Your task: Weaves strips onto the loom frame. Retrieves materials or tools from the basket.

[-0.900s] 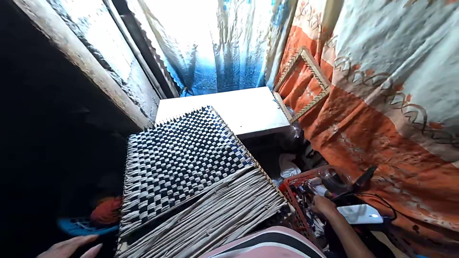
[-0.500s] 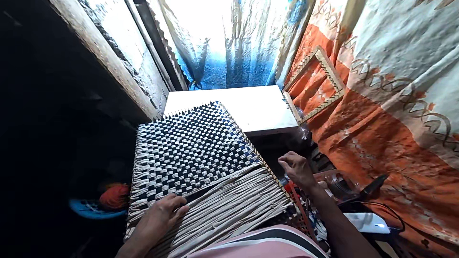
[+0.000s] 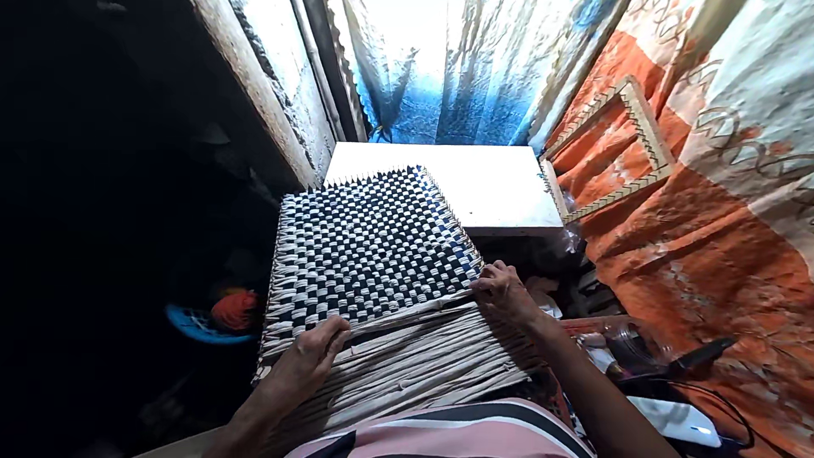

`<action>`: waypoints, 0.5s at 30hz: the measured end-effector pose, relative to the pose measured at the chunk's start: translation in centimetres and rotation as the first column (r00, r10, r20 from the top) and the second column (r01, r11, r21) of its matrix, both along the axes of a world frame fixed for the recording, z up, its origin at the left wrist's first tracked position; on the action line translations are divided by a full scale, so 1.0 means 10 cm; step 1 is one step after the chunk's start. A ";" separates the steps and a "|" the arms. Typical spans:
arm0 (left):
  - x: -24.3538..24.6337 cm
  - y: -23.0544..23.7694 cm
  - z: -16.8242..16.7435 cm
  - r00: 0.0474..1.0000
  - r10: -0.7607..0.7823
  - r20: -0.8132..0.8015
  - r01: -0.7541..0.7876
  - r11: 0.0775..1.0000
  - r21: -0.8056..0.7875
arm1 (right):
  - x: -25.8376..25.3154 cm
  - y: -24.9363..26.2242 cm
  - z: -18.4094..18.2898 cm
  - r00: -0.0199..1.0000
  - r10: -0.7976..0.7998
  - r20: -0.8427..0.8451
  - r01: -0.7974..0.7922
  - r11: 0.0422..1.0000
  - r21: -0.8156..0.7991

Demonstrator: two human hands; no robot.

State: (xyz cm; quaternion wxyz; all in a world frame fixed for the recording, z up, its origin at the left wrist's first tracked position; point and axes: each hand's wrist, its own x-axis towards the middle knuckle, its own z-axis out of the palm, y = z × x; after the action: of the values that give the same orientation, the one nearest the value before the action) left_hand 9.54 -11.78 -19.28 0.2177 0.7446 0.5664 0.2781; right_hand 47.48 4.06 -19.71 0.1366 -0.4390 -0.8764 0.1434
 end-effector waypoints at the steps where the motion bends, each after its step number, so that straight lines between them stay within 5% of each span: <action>1: -0.01 0.00 0.00 1.000 -0.013 0.012 0.013 1.000 0.003 | 0.00 -0.01 -0.01 1.000 0.006 -0.015 -0.005 1.000 0.015; 10: -0.04 -0.11 -0.11 0.992 -0.122 0.024 0.124 0.985 -0.118 | 0.03 -0.03 -0.01 1.000 0.012 -0.015 -0.012 1.000 0.003; 15: -0.06 -0.03 -0.14 0.993 0.068 -0.100 -0.062 0.996 0.063 | 0.10 0.02 0.07 0.997 -0.059 -0.059 0.057 0.998 -0.041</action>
State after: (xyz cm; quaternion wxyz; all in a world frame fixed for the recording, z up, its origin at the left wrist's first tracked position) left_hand 8.99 -12.10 -20.71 0.1569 0.7452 0.5920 0.2637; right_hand 48.52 4.30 -18.98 0.1582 -0.4625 -0.8557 0.1698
